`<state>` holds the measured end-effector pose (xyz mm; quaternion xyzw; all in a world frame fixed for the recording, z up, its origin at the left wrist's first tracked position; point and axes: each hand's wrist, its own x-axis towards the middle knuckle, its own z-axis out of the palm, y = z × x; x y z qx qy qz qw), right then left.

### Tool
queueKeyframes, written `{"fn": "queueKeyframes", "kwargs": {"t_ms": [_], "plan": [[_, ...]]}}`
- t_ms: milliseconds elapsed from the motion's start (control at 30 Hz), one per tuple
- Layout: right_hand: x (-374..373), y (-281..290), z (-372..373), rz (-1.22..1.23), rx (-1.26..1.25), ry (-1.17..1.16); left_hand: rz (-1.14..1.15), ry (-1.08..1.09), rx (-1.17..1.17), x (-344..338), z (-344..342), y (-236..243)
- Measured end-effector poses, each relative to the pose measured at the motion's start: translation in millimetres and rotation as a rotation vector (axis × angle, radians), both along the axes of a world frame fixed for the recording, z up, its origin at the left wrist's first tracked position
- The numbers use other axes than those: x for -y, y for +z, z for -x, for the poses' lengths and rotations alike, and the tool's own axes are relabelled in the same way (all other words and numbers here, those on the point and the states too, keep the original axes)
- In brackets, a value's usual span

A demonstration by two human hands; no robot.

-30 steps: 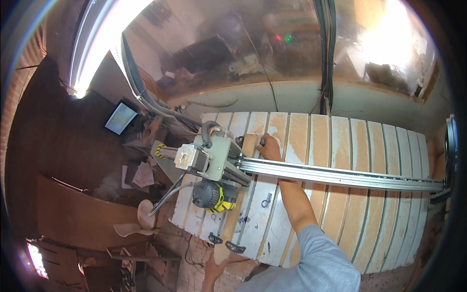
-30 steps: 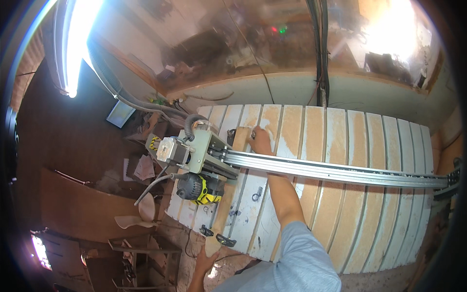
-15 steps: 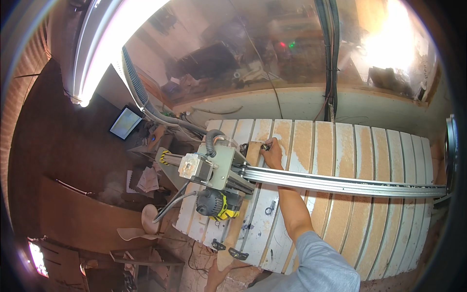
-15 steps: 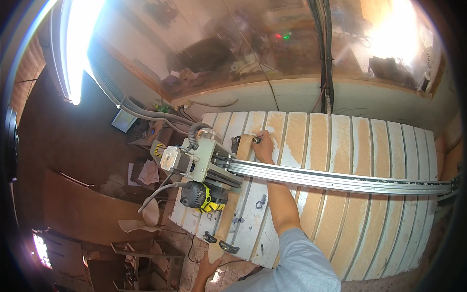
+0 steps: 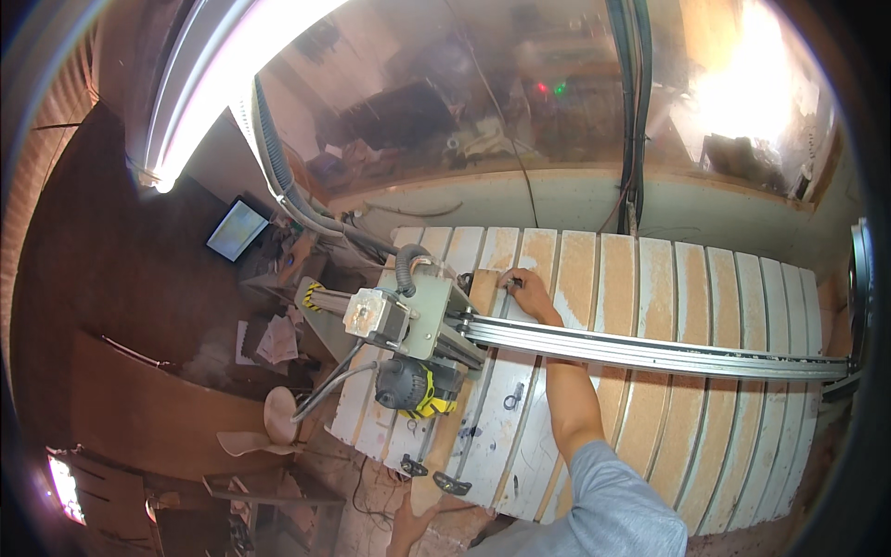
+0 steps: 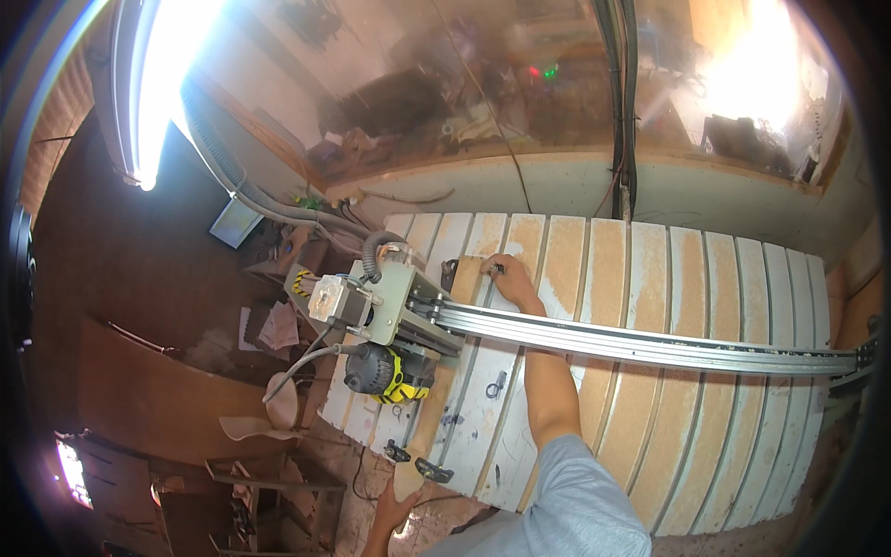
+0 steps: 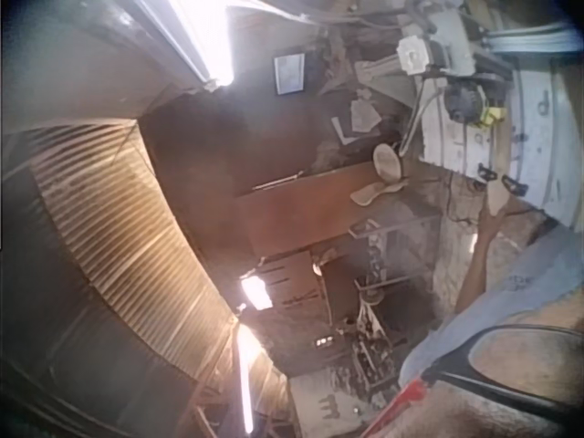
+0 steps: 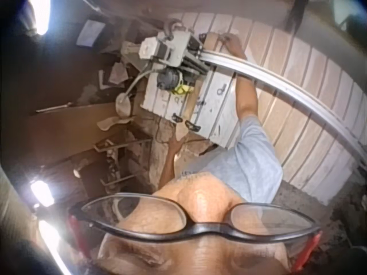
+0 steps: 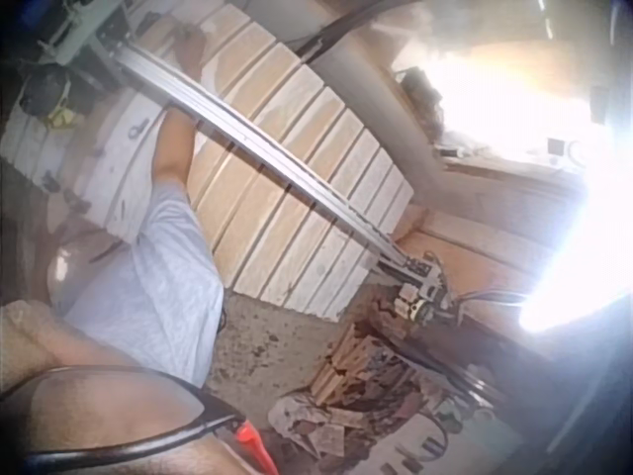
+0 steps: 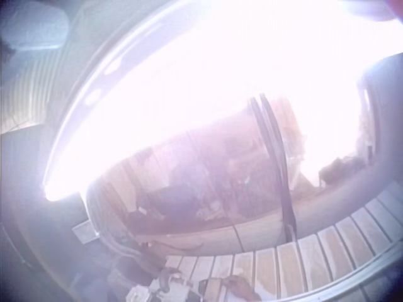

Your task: The person prepares a wooden instrument neck on a CNC machine by aligning the piece on the work surface and securing it with clamps.

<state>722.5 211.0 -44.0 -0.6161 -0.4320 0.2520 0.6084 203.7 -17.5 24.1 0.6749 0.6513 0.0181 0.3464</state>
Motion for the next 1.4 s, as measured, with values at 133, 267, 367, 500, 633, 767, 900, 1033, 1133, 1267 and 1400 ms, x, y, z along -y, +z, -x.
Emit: {"fn": "queueKeyframes", "kwargs": {"t_ms": [133,267,367,500,633,767,900,1033,1133,1267,1400], "plan": [[-2,5,2,0.089,0.102,0.004,0.006,0.017,0.020,0,-4,3],[-5,13,19,0.070,0.035,-0.090,0.007,0.038,0.013,4,1,5],[-10,-2,8,0.048,-0.002,-0.161,-0.002,0.012,0.028,-2,-5,3],[-2,1,14,0.107,0.143,-0.021,0.026,0.029,0.012,1,2,2],[8,3,11,0.085,0.251,0.006,0.007,-0.016,0.017,-1,3,0],[4,3,6,0.156,0.251,0.018,0.042,0.001,-0.010,-4,5,-5],[0,3,5,0.155,0.351,0.006,0.016,-0.012,0.014,-3,3,-3],[1,9,11,0.226,0.357,0.036,0.012,0.008,0.017,-1,2,2],[-2,4,12,0.143,0.511,0.012,0.033,0.019,0.017,-1,0,4],[-1,3,-3,0.190,0.512,0.097,0.034,0.003,0.023,-4,0,2],[15,11,-11,0.301,0.447,0.176,0.065,0.040,0.017,-3,1,3]]}}
